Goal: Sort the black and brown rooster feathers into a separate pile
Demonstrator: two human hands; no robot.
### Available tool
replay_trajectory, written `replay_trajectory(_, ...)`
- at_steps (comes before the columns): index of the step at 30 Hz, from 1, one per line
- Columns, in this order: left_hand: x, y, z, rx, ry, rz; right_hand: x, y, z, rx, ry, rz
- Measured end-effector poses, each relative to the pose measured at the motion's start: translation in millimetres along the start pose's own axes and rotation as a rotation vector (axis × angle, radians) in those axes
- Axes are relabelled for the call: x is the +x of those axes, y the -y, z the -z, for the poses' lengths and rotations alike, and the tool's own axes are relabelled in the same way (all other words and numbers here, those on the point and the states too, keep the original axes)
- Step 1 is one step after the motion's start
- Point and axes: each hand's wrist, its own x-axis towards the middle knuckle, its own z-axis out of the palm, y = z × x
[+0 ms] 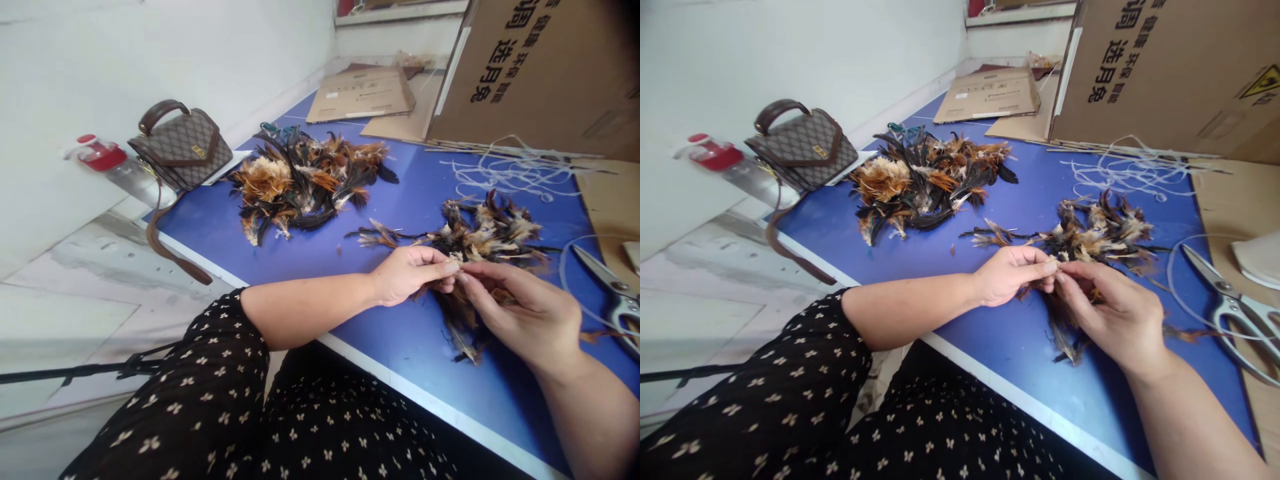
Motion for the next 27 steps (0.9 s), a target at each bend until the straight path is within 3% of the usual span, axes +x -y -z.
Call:
replay_trajectory(7, 0, -3, 0.7, -0.007, 0.027, 0.073, 6, 0, 4, -0.018, 0.008, 0.056)
replay_trajectory(13, -2, -9, -0.6, 0.037, 0.022, 0.179, 1, 1, 5, -0.029, 0.007, -0.049)
replay_trajectory(18, -4, -16, -5.1, 0.102, 0.023, 0.169, 2, -6, 9, 0.096, 0.154, 0.039)
replay_trajectory(27, 5, -4, -0.2, 0.080, 0.032, 0.086, 10, -12, 17, 0.144, 0.247, -0.077)
